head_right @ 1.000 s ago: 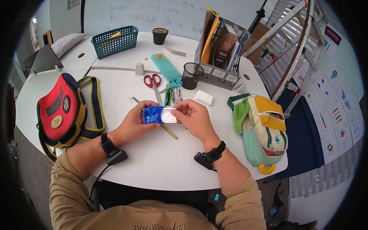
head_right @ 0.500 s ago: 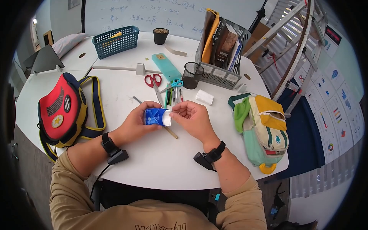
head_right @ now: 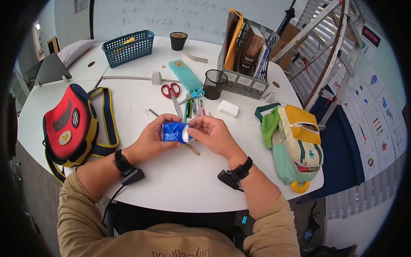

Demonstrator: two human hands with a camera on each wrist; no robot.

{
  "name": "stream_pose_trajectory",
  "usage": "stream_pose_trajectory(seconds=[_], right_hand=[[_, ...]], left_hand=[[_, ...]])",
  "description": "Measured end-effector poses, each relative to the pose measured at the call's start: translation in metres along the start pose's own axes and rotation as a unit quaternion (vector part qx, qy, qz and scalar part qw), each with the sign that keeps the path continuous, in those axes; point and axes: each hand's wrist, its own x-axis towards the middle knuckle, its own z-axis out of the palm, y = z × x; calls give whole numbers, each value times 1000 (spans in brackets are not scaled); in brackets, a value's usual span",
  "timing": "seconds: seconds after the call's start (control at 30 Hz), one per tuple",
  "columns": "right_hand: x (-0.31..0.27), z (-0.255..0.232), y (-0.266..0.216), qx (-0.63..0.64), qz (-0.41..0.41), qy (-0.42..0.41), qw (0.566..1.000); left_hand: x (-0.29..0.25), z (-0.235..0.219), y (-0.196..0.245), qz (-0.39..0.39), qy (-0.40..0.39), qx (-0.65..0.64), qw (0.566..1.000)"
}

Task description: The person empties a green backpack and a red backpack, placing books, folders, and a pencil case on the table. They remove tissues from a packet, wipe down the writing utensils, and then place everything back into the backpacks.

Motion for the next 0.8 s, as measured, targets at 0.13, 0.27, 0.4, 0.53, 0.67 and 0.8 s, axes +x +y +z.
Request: stream_pose_trajectory(seconds=[0.13, 0.27, 0.4, 0.53, 0.67, 0.8], right_hand=[[-1, 2, -1, -28, 0, 29, 999], [-2, 5, -6, -39, 4, 48, 998], [-5, 16, -12, 0, -7, 35, 999], [-10, 25, -11, 22, -35, 5, 999], [-10, 24, -8, 11, -47, -2, 999], [-11, 27, -10, 29, -47, 2, 998]], left_hand=[[2, -1, -7, -1, -2, -68, 998], [3, -1, -11, 12, 22, -20, 999], [-1, 2, -1, 28, 51, 68, 996], [-2, 2, -2, 40, 73, 99, 992], [-4, 1, -1, 26, 93, 112, 989], [-2, -1, -5, 17, 106, 103, 989]])
